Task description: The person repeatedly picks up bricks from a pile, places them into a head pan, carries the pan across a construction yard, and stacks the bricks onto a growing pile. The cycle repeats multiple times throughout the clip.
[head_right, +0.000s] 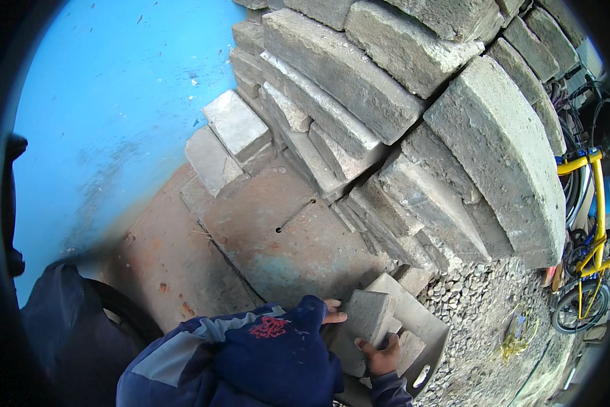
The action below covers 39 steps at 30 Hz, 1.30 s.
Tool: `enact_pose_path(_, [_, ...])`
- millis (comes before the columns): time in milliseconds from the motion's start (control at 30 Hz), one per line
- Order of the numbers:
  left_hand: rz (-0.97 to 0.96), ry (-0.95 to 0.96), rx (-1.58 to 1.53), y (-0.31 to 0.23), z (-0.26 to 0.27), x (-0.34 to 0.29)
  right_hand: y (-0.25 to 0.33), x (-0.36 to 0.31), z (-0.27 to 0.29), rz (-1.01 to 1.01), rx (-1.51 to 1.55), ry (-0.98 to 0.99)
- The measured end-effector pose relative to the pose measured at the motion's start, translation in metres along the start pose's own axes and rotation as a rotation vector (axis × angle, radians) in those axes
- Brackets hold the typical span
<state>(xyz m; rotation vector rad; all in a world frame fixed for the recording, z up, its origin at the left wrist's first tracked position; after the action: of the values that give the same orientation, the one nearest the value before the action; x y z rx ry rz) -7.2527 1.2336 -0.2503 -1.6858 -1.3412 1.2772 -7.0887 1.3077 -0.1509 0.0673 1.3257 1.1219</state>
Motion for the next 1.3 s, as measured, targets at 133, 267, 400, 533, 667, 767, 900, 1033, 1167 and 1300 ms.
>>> enact_pose_path(133, [-0.135,0.015,-0.439,-0.039,-0.002,-0.013,0.084,-0.03,-0.033,0.291,-0.014,0.153])
enact_pose_path(267, [-0.278,-0.245,-0.842,-0.07,0.039,-0.031,0.15,-0.028,-0.098,0.598,-0.4,0.195])
enact_pose_path(400, [-0.319,-0.629,-0.894,-0.085,0.126,-0.073,0.191,-0.033,-0.124,0.891,-0.324,0.26])
enact_pose_path(533, [-0.583,-0.973,-0.618,-0.147,0.235,-0.133,0.176,-0.023,-0.085,0.72,-0.343,0.302])
enact_pose_path(667, [-0.625,-1.135,-0.255,-0.204,0.343,-0.157,0.137,-0.001,-0.044,0.449,-0.271,0.293])
enact_pose_path(767, [-0.344,-1.49,0.334,-0.217,0.416,-0.161,0.117,0.006,-0.03,0.46,-0.354,0.215])
enact_pose_path(900, [-0.303,-1.557,0.151,-0.194,0.466,-0.131,0.09,0.018,-0.006,0.44,-0.447,0.115])
enact_pose_path(1033, [-0.234,-1.706,0.089,-0.187,0.476,-0.132,0.068,0.046,0.038,0.379,-0.474,0.007])
enact_pose_path(1167, [-0.408,-1.534,-0.081,-0.184,0.465,-0.13,0.054,0.069,0.103,0.45,-0.616,-0.36])
enact_pose_path(1300, [-0.607,-1.651,0.128,-0.158,0.405,-0.16,-0.012,0.074,0.153,0.111,-0.659,-0.556])
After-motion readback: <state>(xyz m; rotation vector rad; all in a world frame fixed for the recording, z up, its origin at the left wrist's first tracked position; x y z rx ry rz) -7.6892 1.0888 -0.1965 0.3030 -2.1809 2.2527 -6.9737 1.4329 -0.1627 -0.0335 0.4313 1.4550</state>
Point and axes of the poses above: each hand's wrist, its own x-axis towards the middle knuckle, its own z-axis out of the back of the hand, y = z × x, the point moved 9 cm from there along x, towards the middle knuckle, and after that the axes turned 10 degrees about -z, right-handed, at the moved point
